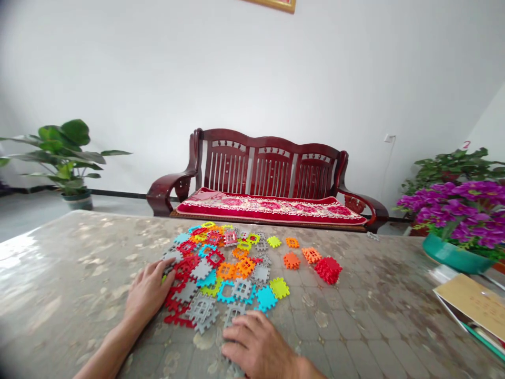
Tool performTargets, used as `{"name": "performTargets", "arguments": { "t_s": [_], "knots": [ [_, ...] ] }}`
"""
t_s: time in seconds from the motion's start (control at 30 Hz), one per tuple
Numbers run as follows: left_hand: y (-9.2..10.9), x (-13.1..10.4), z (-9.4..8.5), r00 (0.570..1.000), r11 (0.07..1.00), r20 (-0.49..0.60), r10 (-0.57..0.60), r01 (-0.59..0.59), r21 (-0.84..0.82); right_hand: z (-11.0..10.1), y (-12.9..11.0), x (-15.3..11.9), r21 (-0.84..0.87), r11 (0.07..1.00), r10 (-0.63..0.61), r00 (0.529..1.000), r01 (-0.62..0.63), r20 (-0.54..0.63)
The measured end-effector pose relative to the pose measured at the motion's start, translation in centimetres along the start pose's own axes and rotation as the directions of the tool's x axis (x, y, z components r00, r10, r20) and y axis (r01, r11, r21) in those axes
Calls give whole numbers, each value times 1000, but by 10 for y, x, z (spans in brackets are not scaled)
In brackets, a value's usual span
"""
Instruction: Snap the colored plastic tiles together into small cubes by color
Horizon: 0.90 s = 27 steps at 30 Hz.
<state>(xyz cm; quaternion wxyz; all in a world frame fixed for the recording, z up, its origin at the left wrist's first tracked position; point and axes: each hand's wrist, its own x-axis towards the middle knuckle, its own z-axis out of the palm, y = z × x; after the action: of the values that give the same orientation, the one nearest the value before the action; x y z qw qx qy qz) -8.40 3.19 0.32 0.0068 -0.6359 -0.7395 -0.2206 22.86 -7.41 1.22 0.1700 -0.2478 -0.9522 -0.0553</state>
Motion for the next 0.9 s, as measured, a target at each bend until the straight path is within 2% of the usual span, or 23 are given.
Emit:
{"name": "performTargets", "arguments": {
  "t_s": [0.17,0.27,0.33,0.4,0.5,0.6,0.8,0.9],
  "knots": [
    [1,-1,-1,1000,1000,4,-6,6,-4,27,3,29,-69,996,43,994,-50,-97],
    [1,-1,-1,1000,1000,1,-7,7,-3,31,12,48,-111,987,100,989,-113,-111],
    [2,-1,-1,1000,1000,1,-12,12,-8,31,22,62,-104,976,181,976,-194,-123],
    [2,-1,-1,1000,1000,2,-18,18,-21,30,34,79,-62,946,310,943,-319,-124],
    [1,-1,1,1000,999,2,-29,29,-43,29,50,107,39,837,546,831,-545,-106],
    [-1,-1,2,1000,998,-4,-30,30,-58,26,59,135,92,744,667,743,-662,-54],
    [-1,-1,4,1000,998,-12,-27,26,-54,30,65,170,-12,692,720,688,-722,95],
    [1,-1,3,1000,999,-9,-22,22,-50,36,69,174,-16,703,708,697,-712,112]
  ]
}}
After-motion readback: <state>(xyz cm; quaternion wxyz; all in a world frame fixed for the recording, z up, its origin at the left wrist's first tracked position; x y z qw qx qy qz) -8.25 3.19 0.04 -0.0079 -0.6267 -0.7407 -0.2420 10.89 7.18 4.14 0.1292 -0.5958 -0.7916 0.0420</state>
